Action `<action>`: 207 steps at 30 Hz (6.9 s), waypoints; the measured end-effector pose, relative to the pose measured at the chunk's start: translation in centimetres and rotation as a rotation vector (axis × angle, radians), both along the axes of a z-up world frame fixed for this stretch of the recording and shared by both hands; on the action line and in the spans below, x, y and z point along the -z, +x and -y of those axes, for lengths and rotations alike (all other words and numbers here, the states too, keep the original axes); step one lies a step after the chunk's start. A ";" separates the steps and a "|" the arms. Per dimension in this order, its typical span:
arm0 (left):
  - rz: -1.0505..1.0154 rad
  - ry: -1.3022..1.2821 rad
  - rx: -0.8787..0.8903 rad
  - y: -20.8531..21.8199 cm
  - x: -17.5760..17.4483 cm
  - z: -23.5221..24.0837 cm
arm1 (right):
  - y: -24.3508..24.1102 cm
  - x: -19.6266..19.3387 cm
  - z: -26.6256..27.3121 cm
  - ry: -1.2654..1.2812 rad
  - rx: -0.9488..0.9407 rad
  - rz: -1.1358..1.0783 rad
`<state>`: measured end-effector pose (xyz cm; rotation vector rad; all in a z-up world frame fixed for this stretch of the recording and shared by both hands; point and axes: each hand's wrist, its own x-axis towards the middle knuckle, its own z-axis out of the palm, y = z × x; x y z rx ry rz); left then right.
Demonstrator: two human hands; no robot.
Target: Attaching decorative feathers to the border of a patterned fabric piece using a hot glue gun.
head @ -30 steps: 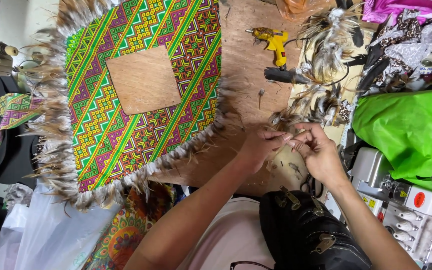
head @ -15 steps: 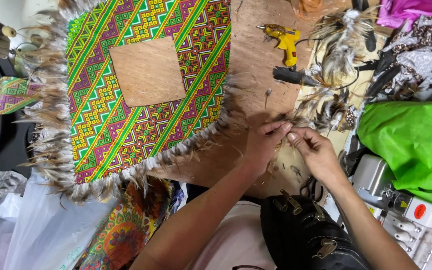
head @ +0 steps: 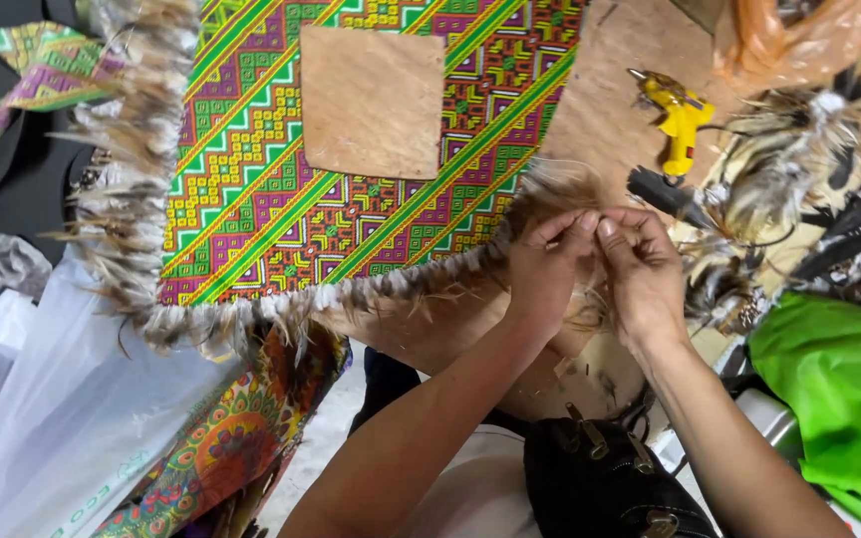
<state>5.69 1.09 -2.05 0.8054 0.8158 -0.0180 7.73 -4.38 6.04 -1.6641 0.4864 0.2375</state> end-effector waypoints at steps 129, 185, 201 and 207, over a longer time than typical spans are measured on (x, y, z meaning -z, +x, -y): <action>-0.002 0.076 0.471 0.2 -0.1 -2.2 | -1.1 4.6 8.4 0.012 -0.130 -0.048; 0.146 0.396 0.267 7.5 7.1 -14.0 | 15.6 2.9 -4.1 -0.434 -0.699 -0.284; 0.163 0.619 0.310 7.2 10.3 -13.6 | 15.6 8.7 -2.7 -0.680 -1.127 0.567; 0.137 0.579 0.284 7.3 10.0 -13.8 | 16.2 12.9 -3.1 -0.527 -1.139 0.565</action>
